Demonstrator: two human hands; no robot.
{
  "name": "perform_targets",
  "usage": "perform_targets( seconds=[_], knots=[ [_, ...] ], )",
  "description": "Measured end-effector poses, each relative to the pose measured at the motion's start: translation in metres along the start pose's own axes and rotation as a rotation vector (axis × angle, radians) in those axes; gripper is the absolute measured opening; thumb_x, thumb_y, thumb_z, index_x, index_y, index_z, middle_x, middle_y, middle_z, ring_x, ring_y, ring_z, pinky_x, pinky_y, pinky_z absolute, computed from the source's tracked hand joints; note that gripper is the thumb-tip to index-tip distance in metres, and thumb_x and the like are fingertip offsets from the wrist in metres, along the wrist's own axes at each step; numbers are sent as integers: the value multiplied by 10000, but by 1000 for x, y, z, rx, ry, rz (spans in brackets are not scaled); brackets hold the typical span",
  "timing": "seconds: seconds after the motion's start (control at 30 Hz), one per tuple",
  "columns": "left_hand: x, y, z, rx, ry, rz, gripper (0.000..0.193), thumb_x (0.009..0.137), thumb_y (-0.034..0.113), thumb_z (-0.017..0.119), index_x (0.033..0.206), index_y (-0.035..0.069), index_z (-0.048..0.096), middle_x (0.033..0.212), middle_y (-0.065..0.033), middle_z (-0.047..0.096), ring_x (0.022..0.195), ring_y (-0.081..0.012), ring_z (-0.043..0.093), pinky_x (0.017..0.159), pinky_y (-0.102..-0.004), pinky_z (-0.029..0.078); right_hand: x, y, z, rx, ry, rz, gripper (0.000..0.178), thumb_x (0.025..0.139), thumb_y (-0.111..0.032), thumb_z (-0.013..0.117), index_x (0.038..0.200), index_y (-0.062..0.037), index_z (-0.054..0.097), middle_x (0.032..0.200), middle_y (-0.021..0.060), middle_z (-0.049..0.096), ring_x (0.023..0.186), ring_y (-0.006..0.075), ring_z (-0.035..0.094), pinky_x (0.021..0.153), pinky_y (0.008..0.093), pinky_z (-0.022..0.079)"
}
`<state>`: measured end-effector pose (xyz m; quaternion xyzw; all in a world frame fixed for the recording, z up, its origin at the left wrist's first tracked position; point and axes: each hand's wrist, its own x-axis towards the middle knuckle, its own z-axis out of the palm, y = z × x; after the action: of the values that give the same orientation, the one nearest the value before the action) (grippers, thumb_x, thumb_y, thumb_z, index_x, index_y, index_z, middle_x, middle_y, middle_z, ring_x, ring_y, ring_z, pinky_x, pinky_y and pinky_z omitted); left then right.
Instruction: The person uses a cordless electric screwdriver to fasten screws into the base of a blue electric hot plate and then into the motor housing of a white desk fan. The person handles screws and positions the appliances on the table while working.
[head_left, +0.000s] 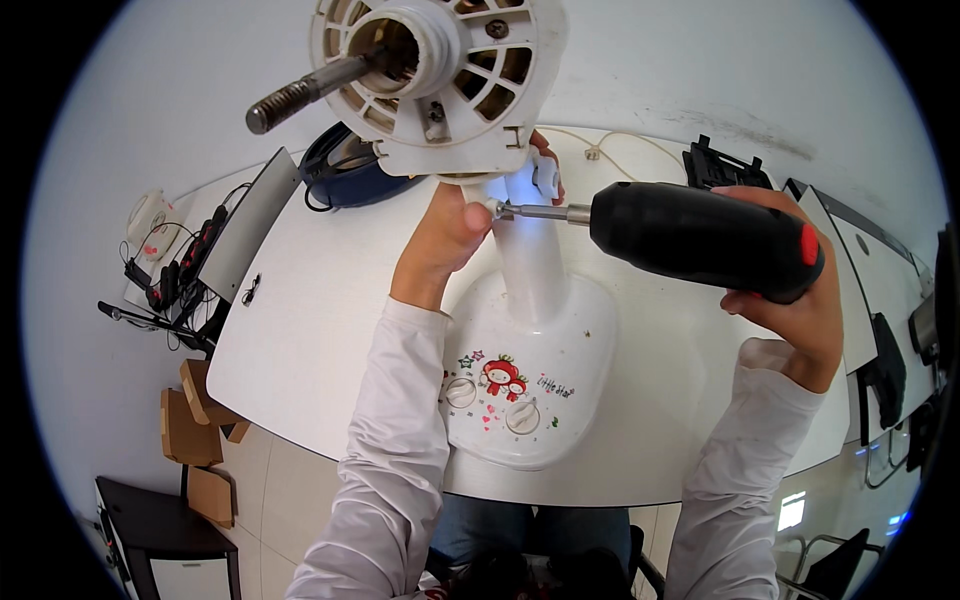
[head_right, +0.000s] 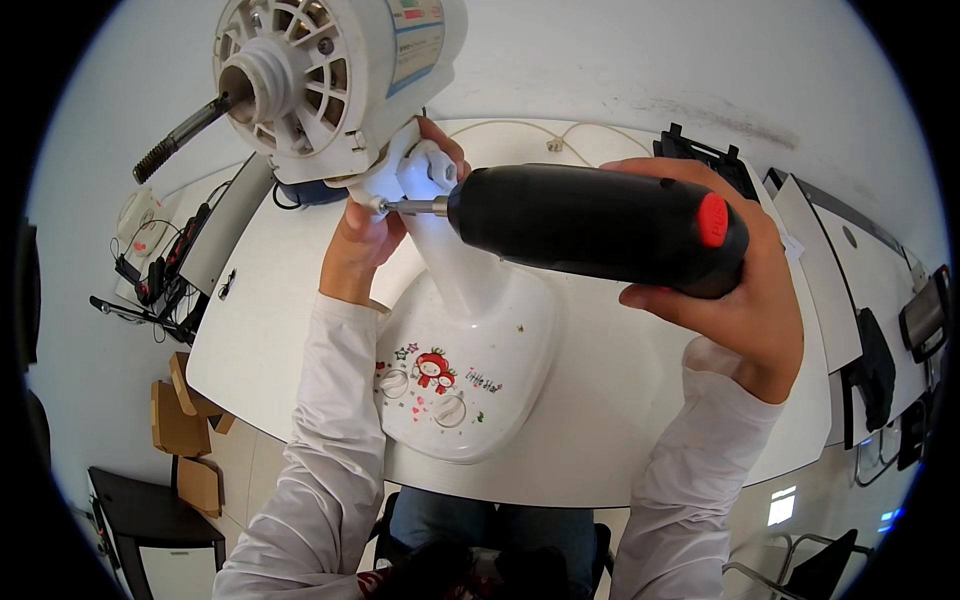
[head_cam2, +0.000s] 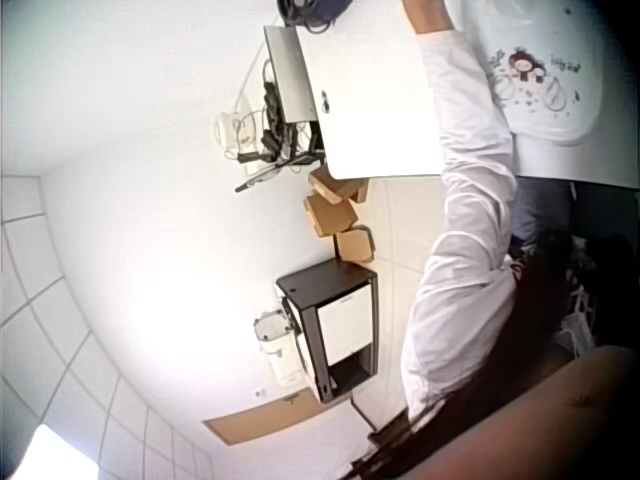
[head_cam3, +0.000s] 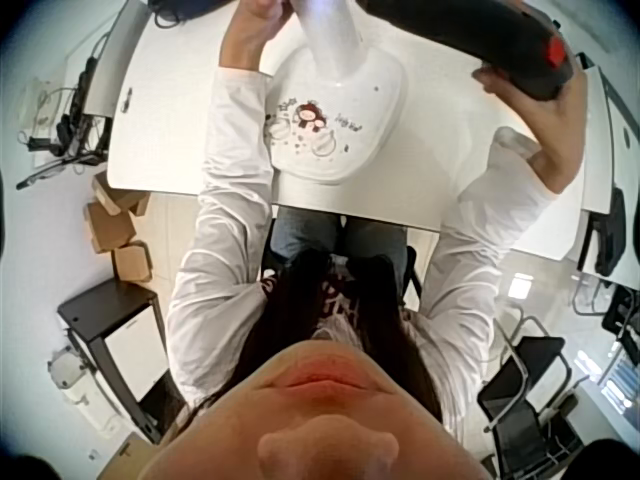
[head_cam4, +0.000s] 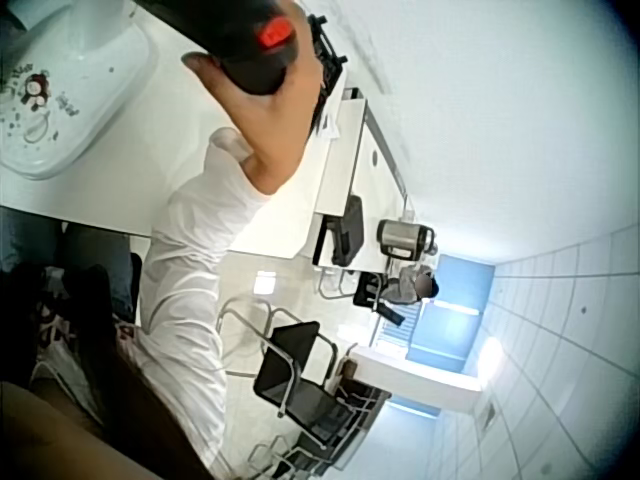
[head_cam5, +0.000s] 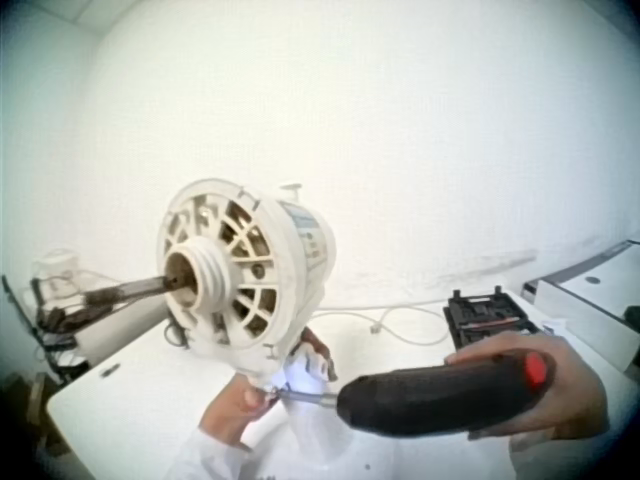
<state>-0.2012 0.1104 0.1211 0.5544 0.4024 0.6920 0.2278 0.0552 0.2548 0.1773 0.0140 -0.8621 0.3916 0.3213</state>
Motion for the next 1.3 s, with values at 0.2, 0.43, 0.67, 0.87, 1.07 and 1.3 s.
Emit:
perform_targets(
  seconds=[0.2, 0.43, 0.67, 0.87, 1.07, 1.3],
  knots=[
    [-1, -12, -11, 74, -40, 45, 981, 466, 692, 789, 1132, 42, 477, 1007, -86, 564, 960, -202, 594, 831, -327, 507, -3, -6, -8, 27, -4, 100, 678, 449, -49, 773, 1107, -31, 614, 1056, 106, 646, 931, 232, 625, 842, 333, 477],
    [-9, -16, -20, 197, -112, 73, 797, 633, 450, 782, 1215, 30, 436, 1092, -111, 528, 998, -219, 580, 866, -360, 501, -5, -5, -15, 6, -29, 49, 658, 461, -48, 762, 1100, -3, 610, 1062, 113, 645, 932, 228, 624, 847, 326, 473],
    [-7, 2, -12, 366, -97, 91, 682, 701, 356, 739, 1216, 5, 462, 1115, -111, 527, 996, -225, 575, 861, -362, 489, -5, -3, -16, 112, -49, 164, 620, 514, -10, 744, 1117, -8, 596, 951, 91, 641, 797, 177, 621, 739, 284, 491],
    [-8, -1, -18, 305, 109, 25, 695, 701, 335, 737, 1251, 13, 459, 1148, -94, 531, 1027, -218, 570, 900, -365, 461, 9, 33, 0, 351, -67, 203, 577, 620, 84, 691, 1167, -34, 550, 732, 50, 580, 612, 124, 569, 513, 269, 482],
    [-8, 7, -25, 306, 68, -68, 689, 702, 205, 784, 1257, -15, 440, 1197, -96, 511, 1081, -181, 486, 913, -316, 398, 11, 58, 4, 483, -61, 272, 469, 632, 41, 718, 1068, -30, 561, 749, 63, 600, 608, 144, 580, 499, 297, 505],
    [-38, 33, -26, 282, 378, -166, 412, 879, 425, 584, 1063, 60, 534, 1026, -50, 574, 950, -137, 551, 815, -332, 436, 9, 55, 4, 454, -16, 273, 405, 637, 28, 716, 1008, -25, 560, 743, 65, 601, 594, 145, 576, 504, 296, 508]
  ],
)
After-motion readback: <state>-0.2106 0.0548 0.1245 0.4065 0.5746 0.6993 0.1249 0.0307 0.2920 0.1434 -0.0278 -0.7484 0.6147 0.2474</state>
